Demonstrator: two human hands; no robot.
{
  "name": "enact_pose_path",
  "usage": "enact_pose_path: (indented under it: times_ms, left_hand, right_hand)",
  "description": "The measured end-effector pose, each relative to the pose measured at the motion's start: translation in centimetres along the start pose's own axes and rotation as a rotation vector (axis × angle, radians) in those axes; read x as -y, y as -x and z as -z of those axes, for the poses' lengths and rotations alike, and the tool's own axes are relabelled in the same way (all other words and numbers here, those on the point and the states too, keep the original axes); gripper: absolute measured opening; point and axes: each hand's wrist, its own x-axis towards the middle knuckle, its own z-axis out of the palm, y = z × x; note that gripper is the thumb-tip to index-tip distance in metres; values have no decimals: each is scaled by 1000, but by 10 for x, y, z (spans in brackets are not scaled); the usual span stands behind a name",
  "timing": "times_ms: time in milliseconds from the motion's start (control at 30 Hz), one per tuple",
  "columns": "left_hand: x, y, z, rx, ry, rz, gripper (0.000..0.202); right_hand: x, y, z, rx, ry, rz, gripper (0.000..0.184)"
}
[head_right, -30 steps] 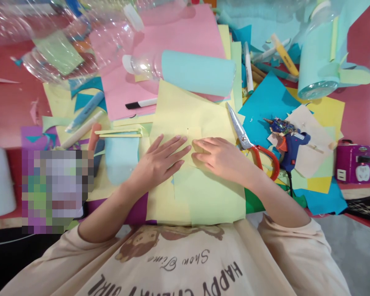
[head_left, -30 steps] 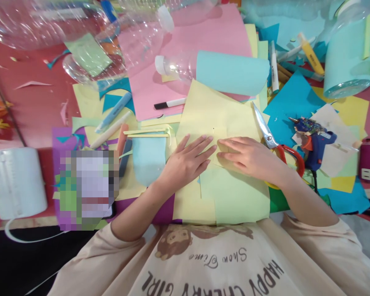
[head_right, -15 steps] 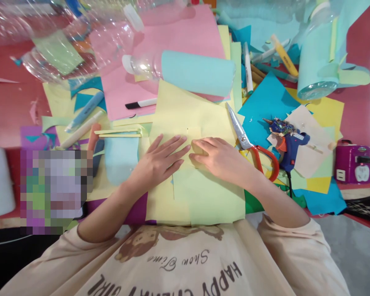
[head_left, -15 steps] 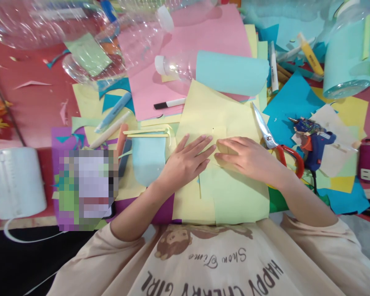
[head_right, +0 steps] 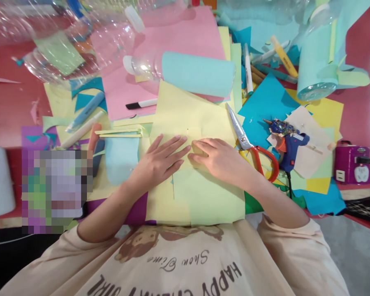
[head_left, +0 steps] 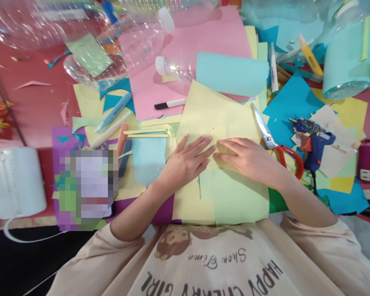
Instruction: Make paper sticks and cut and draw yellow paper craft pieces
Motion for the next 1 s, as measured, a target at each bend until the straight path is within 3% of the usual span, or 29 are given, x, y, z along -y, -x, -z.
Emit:
enact_pose_path:
  times_ms: [333,800,1000]
  left_hand:
    - [-10,-4,7,4,-120,57,35]
    - [-24,-4,15,-48,-235,4,30]
    - [-22,-4,14,-13,-247,-56,28]
  right_hand:
    - [0,0,-3,10,15,-18,28]
    - [1,-1,-3,-10,9,-27,29]
    - [-1,-1,-1,-39,45,29,29]
